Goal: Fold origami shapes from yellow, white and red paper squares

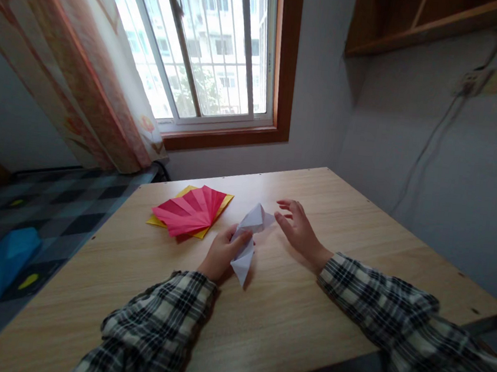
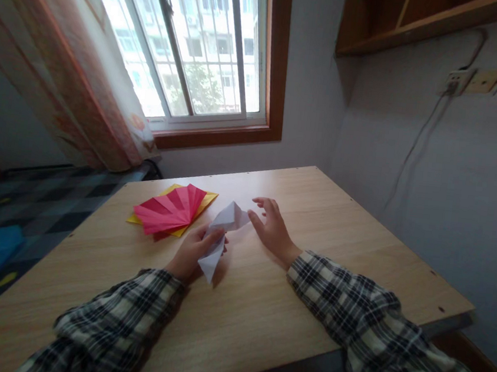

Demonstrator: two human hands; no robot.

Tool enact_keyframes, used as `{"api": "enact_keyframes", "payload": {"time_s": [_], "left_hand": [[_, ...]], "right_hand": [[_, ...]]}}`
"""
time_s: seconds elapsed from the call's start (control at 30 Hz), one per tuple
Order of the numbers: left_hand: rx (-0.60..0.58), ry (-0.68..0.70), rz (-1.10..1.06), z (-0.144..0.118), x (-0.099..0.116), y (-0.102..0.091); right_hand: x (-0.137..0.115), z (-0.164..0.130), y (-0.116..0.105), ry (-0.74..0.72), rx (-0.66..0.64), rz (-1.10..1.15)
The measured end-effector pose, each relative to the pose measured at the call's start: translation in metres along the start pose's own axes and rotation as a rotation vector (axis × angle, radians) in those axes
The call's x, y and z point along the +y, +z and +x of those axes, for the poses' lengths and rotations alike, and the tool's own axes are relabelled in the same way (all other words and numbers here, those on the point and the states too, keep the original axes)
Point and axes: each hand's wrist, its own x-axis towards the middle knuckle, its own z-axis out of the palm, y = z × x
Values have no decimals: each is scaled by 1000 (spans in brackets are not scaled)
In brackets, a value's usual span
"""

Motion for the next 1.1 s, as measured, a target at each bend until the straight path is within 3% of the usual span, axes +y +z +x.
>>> {"api": "enact_keyframes", "payload": {"time_s": [0.13, 0.27, 0.37, 0.5, 0.7, 0.87, 1.0, 1.1], "left_hand": [[-36, -63, -34, -1, 0, 2], [-90, -99, -72, -3, 4, 3], [-137, -137, -90, -5, 10, 3], [-181, -164, -85, -5, 14, 0], [-241, -162, -68, -2, 11, -7], [-247, -173, -153, -2, 14, -9], [-275, -197, -209, 1, 10, -14], [-383, -256, -288, 5, 2, -21]], "right_hand": [[-15, -3, -7, -427, -102, -293], [-21, -7, -6, -535, -291, -422], [-17, -7, -3, -466, -330, -398], [-17, -7, -2, -326, -361, -165], [-19, -11, 4, -25, -338, 135], [-17, -13, 8, 176, -410, 322], [-15, -12, 10, 247, -429, 457], [-13, -11, 9, 255, -402, 478]]}}
